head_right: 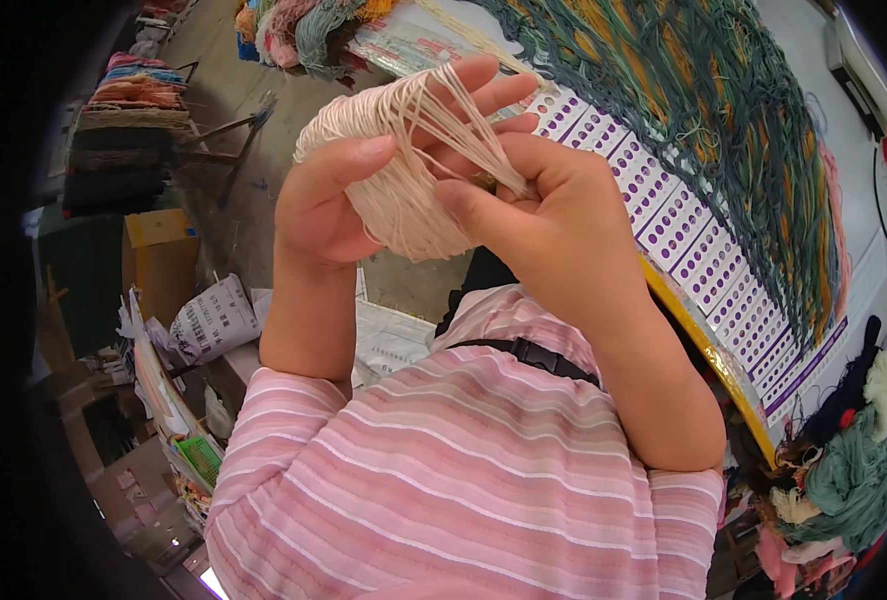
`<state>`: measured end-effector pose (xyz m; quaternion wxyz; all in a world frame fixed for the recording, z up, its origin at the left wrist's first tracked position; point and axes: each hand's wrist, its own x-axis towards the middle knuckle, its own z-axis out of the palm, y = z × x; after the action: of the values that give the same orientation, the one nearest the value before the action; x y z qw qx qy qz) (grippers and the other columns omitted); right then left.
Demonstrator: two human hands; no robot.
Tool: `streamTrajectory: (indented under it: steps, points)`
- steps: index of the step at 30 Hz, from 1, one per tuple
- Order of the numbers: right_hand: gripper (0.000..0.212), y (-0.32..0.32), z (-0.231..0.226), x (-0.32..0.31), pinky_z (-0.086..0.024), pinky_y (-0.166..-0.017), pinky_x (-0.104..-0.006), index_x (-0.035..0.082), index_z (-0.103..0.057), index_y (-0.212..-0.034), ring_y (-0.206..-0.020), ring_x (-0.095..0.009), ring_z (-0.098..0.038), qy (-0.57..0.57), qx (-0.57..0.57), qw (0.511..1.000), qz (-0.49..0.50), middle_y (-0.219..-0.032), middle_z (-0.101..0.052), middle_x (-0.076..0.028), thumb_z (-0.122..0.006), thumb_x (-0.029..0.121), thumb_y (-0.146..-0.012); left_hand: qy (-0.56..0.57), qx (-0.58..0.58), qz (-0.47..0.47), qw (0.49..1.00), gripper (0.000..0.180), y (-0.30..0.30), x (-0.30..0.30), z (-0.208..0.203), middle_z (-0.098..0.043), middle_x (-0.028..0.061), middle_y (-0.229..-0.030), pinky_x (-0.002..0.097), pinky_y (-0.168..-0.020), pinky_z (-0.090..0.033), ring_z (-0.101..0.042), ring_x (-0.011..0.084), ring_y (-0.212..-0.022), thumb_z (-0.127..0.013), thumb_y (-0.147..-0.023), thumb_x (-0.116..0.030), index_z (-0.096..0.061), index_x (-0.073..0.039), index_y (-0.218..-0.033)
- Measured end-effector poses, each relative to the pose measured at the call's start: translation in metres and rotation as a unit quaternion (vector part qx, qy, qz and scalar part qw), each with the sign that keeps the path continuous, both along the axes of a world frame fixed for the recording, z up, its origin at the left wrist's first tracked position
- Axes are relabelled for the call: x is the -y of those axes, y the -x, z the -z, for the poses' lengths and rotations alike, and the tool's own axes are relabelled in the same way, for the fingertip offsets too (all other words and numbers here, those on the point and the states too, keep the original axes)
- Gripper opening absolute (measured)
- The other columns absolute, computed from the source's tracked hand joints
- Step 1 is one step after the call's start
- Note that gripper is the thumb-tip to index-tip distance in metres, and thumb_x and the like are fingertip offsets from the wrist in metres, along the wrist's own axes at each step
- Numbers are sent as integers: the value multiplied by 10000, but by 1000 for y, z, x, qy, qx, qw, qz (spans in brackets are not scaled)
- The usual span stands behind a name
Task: Sorting and threading individual embroidery yarn strands into a numbered organizer card.
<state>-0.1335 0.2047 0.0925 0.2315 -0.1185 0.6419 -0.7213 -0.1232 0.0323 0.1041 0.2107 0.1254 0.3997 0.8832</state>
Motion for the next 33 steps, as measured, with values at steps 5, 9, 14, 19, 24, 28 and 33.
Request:
streamTrajectory:
  steps: [5,9,14,19,24,28,33]
  points:
    - [122,-2,-8,-2,-452,-614,-185,-46,-637,-862,-697,-62,-567,-77,34,996,-39,-748,-621,-18,-680,35,-782,8,-3,-11,1000,635,-1,2,1,-294,205,-1409,409,-1056,-282,-346,305,-1284,-454,-853,-223,-234,48,-1383]
    - [97,0,6,-7,-453,-675,-202,-37,-634,-860,-748,-71,-570,-52,-30,998,-23,-791,-618,-24,-663,20,-787,51,-26,-15,998,683,4,7,6,-215,264,-1436,480,-1069,-257,-278,381,-1318,-455,-835,-257,-199,12,-1408]
    - [98,1,7,-8,-438,-699,-211,-28,-621,-903,-769,-86,-565,34,-120,992,-9,-809,-605,-29,-616,10,-812,97,-21,-50,994,668,0,10,4,-466,214,-1247,373,-959,-381,-487,271,-1133,-549,-793,-210,-296,44,-1356]
    - [211,8,-12,-41,-392,-530,-206,-18,-588,-949,-602,-71,-502,75,38,979,-186,-720,-566,-33,-615,148,-820,233,12,130,964,432,10,36,17,-624,80,-789,167,-426,-356,-509,53,-509,-652,-728,-175,-531,50,-1077]
    - [208,26,-6,-242,-192,-398,-199,-38,-474,-1084,-481,-64,-247,410,127,900,77,-732,-329,20,-366,90,-961,-67,183,-190,962,212,-11,183,84,-485,-36,-579,252,-470,-444,-449,61,-385,-434,-913,-141,-505,35,-1009]
    - [284,-20,-10,-469,-211,-449,-239,-57,-445,-1184,-465,-86,-207,441,11,872,211,-649,-271,11,-332,94,-971,-276,129,-154,940,284,-10,279,69,-403,-11,-527,243,-496,-371,-384,68,-376,-283,-982,-162,-440,-25,-789]
    - [301,-123,-55,-692,-199,-444,-223,-14,-473,-1215,-464,-67,-206,284,-17,876,389,-615,-261,25,-345,114,-974,-311,171,-203,913,258,28,375,48,-367,-1,-465,207,-386,-295,-333,74,-325,-298,-957,-88,-419,-43,-733]
